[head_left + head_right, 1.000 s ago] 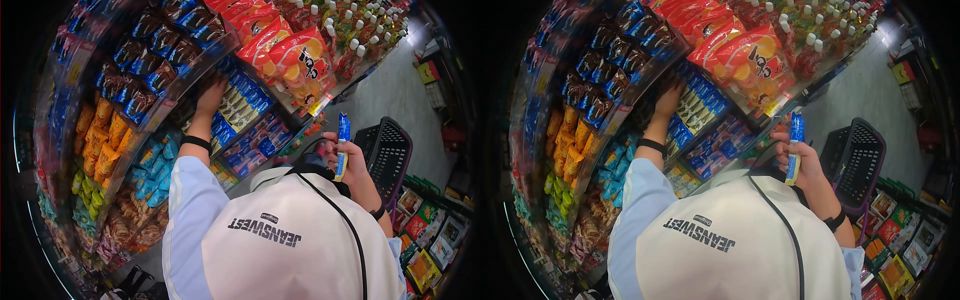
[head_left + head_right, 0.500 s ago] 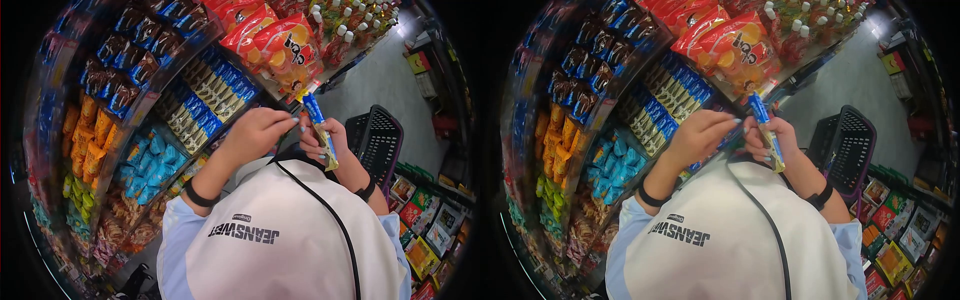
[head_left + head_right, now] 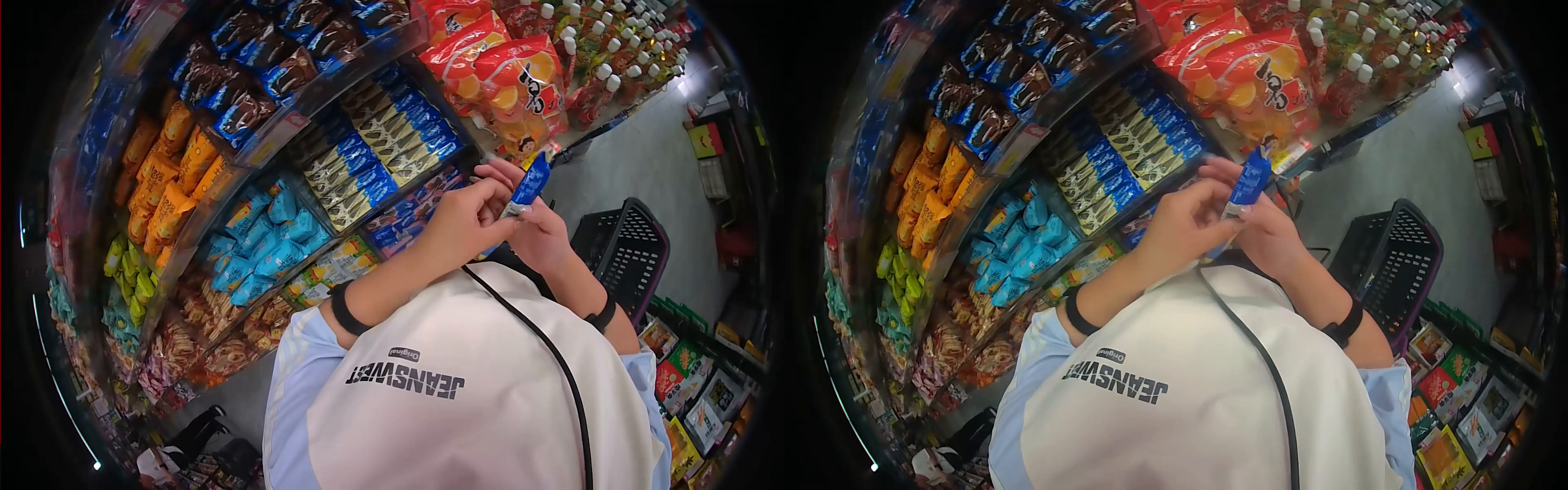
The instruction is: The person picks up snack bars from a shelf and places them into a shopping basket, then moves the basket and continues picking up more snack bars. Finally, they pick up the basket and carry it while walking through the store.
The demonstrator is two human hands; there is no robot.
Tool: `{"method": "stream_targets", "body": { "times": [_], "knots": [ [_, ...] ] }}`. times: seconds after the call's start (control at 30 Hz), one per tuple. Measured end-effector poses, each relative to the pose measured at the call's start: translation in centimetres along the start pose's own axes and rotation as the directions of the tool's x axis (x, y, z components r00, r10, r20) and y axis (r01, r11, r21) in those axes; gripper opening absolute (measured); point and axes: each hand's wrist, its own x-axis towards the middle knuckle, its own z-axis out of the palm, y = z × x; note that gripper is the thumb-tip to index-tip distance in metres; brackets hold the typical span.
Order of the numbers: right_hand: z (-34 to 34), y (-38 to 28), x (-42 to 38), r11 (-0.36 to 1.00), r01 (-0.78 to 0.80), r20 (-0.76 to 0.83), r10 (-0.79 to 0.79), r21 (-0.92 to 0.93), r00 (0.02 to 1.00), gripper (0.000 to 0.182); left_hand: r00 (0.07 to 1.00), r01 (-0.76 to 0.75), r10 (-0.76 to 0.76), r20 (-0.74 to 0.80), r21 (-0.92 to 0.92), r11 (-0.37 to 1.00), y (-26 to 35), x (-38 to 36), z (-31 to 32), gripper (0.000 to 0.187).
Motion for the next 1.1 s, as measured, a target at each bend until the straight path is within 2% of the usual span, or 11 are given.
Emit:
{"method": "stream_targets", "body": {
  "times": [0.07, 0.1, 0.13, 0.17, 0.23, 0.27, 0.3, 0.37, 0.47, 0.57, 1.1],
  "knots": [
    [0.6, 0.2, 0.1, 0.998, -0.003, -0.107, -0.003, -0.057, 0.994, 0.045, 0.999, 0.031, -0.028, -0.032, 0.105, 0.994, 0.2, -0.2, -2.3, 0.030],
    [0.7, -0.1, 0.1, 0.992, -0.023, -0.183, 0.000, -0.122, 0.983, 0.043, 0.989, 0.009, 0.016, -0.149, 0.167, 0.986, -0.4, -0.4, -4.1, 0.030],
    [0.5, -0.4, 0.2, 0.981, -0.047, -0.259, -0.003, -0.186, 0.966, 0.042, 0.938, -0.071, 0.215, -0.272, 0.457, 0.887, -1.6, -0.4, -6.2, 0.029],
    [-1.2, -0.4, 0.0, 0.974, -0.092, -0.259, 0.036, -0.206, 0.965, 0.038, 0.912, 0.000, 0.261, -0.316, 0.637, 0.771, -2.8, -0.4, -8.7, 0.027],
    [-5.3, -0.1, -0.6, 0.951, -0.182, -0.273, 0.112, -0.249, 0.955, 0.031, 0.918, 0.245, 0.108, -0.381, 0.759, 0.603, -3.8, -0.5, -12.6, 0.028],
    [-3.4, -0.6, -0.7, 0.953, -0.213, -0.409, 0.110, -0.216, 0.906, 0.027, 0.915, 0.270, 0.118, -0.386, 0.802, 0.533, -5.5, 0.0, -14.4, 0.027],
    [-3.3, -0.7, -0.9, 0.963, -0.198, -0.408, 0.110, -0.182, 0.906, 0.027, 0.924, 0.293, 0.086, -0.373, 0.835, 0.466, -7.1, 0.5, -15.8, 0.027],
    [-3.5, -0.9, -1.1, 0.980, -0.164, -0.405, 0.105, -0.113, 0.908, 0.028, 0.940, 0.291, 0.058, -0.336, 0.879, 0.378, -11.3, 1.2, -18.1, 0.033],
    [-3.6, -1.4, -1.2, 0.987, -0.133, -0.353, 0.091, -0.095, 0.931, 0.028, 0.908, 0.417, -0.171, -0.383, 0.866, 0.277, -14.2, 2.3, -19.5, 0.043],
    [-3.6, -1.7, -1.3, 0.979, -0.139, -0.419, 0.064, -0.151, 0.906, 0.026, 0.900, 0.435, -0.173, -0.400, 0.854, 0.285, -15.3, 2.4, -20.1, 0.048],
    [-4.3, -1.6, -1.2, 0.980, -0.179, -0.405, 0.128, -0.090, 0.905, 0.023, 0.931, 0.318, -0.248, -0.267, 0.928, 0.196, -15.3, 2.8, -19.8, 0.021]
  ]
}}
